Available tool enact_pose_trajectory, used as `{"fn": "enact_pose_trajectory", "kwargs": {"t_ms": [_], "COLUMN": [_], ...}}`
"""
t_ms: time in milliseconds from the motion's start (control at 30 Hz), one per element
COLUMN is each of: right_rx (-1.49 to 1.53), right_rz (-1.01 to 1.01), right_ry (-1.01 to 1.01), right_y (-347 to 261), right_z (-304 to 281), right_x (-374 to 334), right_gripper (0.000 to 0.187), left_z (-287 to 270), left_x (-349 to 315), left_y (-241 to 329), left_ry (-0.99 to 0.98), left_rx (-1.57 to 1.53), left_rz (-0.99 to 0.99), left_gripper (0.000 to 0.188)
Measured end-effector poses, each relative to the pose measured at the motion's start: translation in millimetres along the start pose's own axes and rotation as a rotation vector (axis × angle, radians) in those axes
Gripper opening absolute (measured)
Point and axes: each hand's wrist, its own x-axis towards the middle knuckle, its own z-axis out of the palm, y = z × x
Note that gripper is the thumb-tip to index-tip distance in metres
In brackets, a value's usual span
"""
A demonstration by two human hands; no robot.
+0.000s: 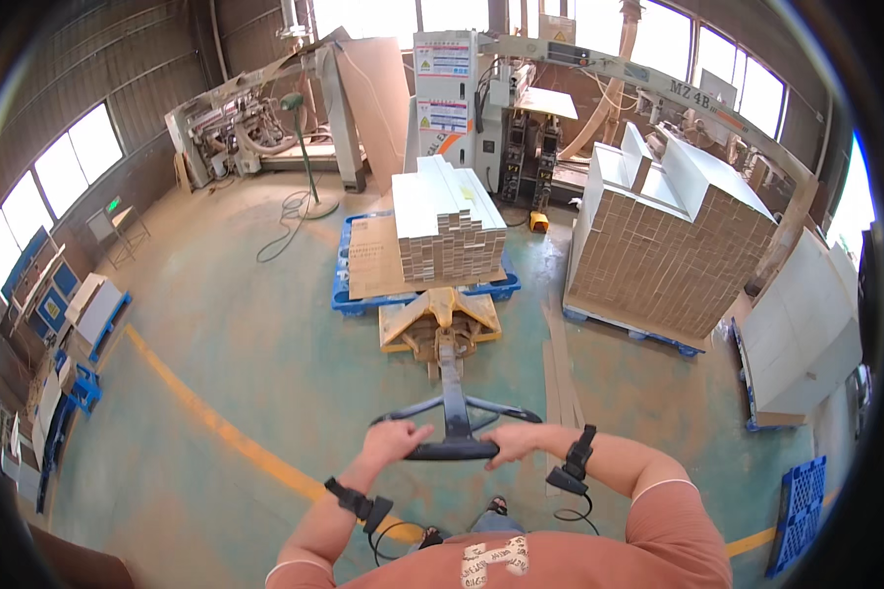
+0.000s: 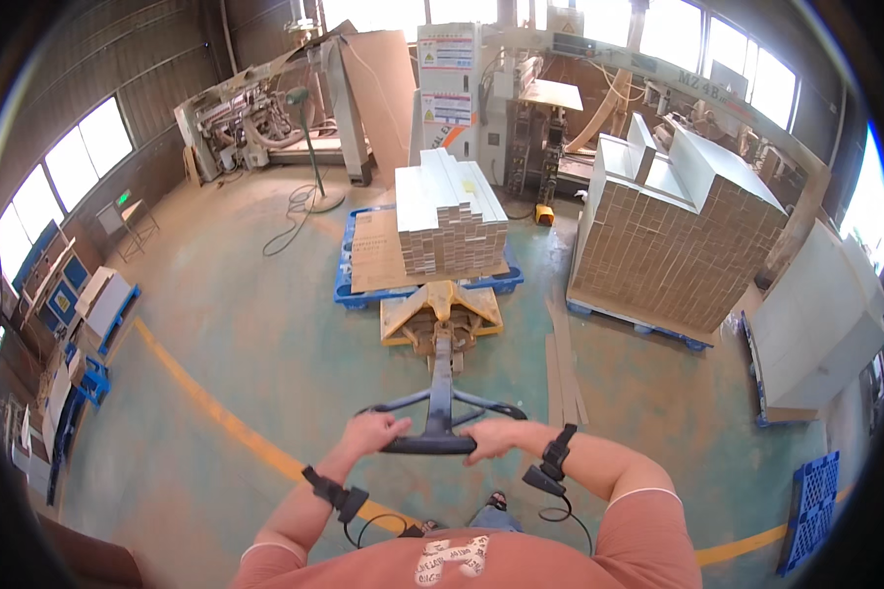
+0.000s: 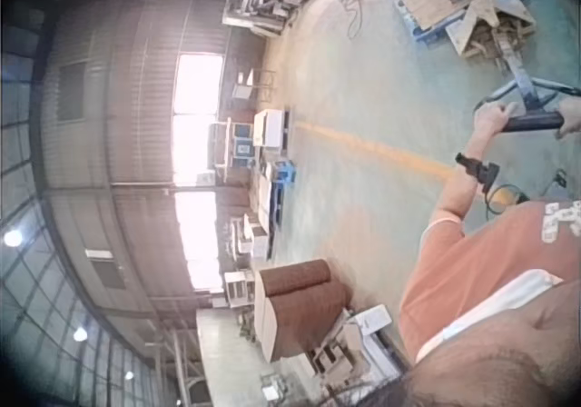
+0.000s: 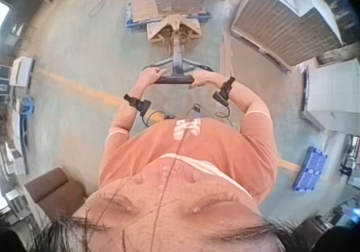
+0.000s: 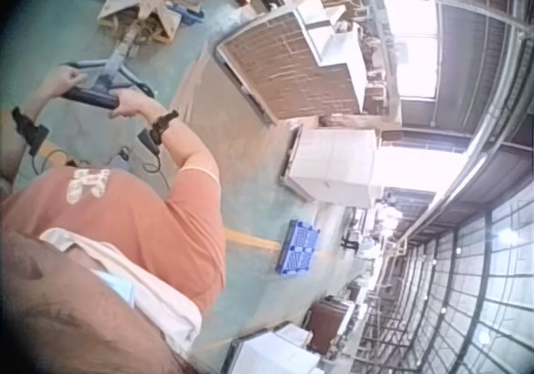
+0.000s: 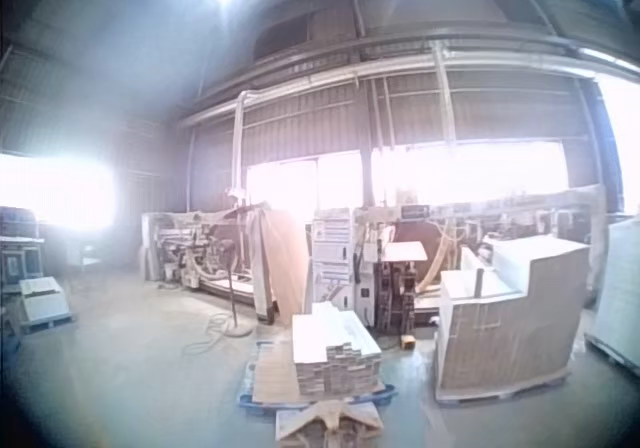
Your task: Maneuvering a manual pallet jack to transport a pallet of wooden components in a factory.
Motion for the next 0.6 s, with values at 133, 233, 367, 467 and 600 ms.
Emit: {"fn": "enact_pose_trajectory", "kwargs": {"t_ms": [133, 233, 367, 467, 600], "right_rx": [-0.082, -0.162, -0.212, -0.182, -0.22], "right_rz": [0.018, 0.005, -0.112, -0.059, -0.046], "right_ry": [-0.038, -0.066, -0.11, -0.118, -0.011], "right_y": [-4.8, 33.6, 79.4, 83.6, 31.8], "right_z": [6.8, 80.6, 180.7, 176.9, 77.4], "right_x": [4.2, 22.0, 46.6, 40.5, 14.6], "right_gripper": [0.057, 0.053, 0.059, 0.059, 0.056], "left_z": [3.7, 61.2, 161.2, 155.7, 62.4], "left_x": [-0.5, -33.0, -62.7, -60.6, -42.2], "left_y": [-2.5, -9.7, -34.1, -26.9, -8.5], "left_ry": [-0.028, -0.222, -0.416, -0.397, -0.125], "left_rx": [0.008, 0.053, 0.085, 0.058, 0.001], "left_rz": [-0.062, -0.058, -0.029, -0.026, 0.013], "left_gripper": [0.058, 0.063, 0.068, 0.069, 0.063]}}
